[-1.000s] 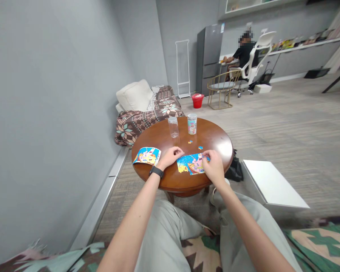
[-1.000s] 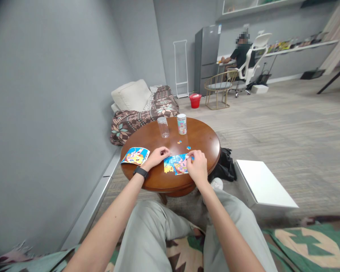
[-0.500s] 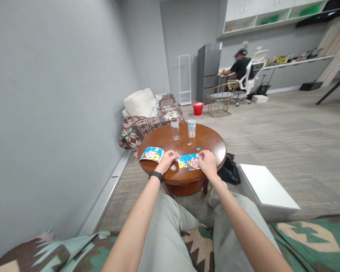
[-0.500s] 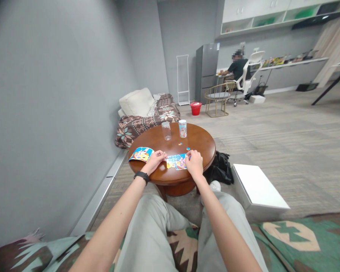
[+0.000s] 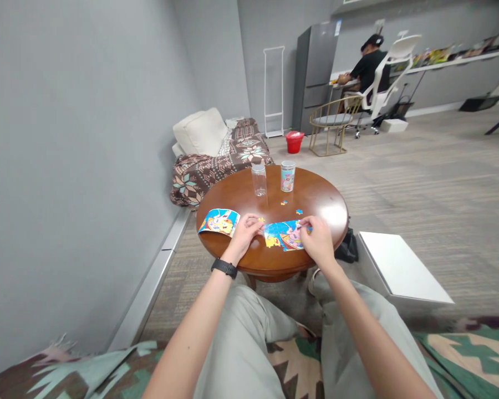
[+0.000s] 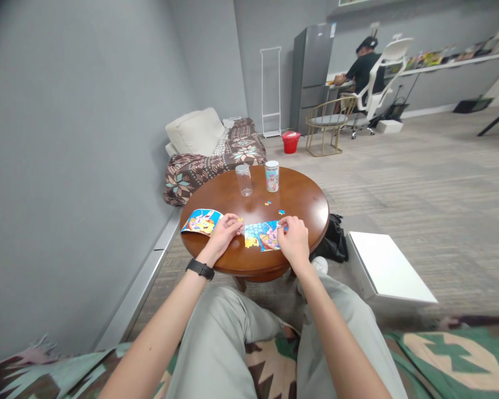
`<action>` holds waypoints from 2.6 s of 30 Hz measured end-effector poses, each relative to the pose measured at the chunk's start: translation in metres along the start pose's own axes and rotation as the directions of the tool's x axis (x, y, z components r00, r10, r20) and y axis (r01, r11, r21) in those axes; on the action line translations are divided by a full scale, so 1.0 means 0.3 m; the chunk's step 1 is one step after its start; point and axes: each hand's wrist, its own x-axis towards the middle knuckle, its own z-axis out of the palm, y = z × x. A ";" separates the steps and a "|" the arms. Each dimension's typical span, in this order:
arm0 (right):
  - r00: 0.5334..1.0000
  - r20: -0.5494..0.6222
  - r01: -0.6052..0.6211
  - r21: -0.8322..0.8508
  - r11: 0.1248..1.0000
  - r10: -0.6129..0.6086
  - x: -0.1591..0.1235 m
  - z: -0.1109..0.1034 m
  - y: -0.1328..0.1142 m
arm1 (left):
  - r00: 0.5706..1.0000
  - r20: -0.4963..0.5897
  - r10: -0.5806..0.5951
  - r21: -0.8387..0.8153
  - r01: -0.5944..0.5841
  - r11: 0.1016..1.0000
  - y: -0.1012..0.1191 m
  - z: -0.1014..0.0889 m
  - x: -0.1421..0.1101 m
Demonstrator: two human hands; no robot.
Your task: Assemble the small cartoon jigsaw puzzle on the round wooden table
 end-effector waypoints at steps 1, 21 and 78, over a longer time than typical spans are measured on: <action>1.000 0.001 0.001 -0.001 1.000 -0.001 -0.001 0.000 0.000 | 1.000 0.001 0.004 0.024 -0.004 1.000 -0.002 -0.001 0.000; 1.000 0.014 -0.011 -0.035 0.999 0.012 -0.004 -0.004 -0.014 | 0.978 0.118 0.174 0.555 -0.210 0.805 -0.002 0.025 -0.021; 1.000 0.025 0.006 -0.029 1.000 -0.006 0.000 -0.012 -0.006 | 0.907 0.407 0.105 0.650 -0.369 0.664 0.072 -0.045 -0.155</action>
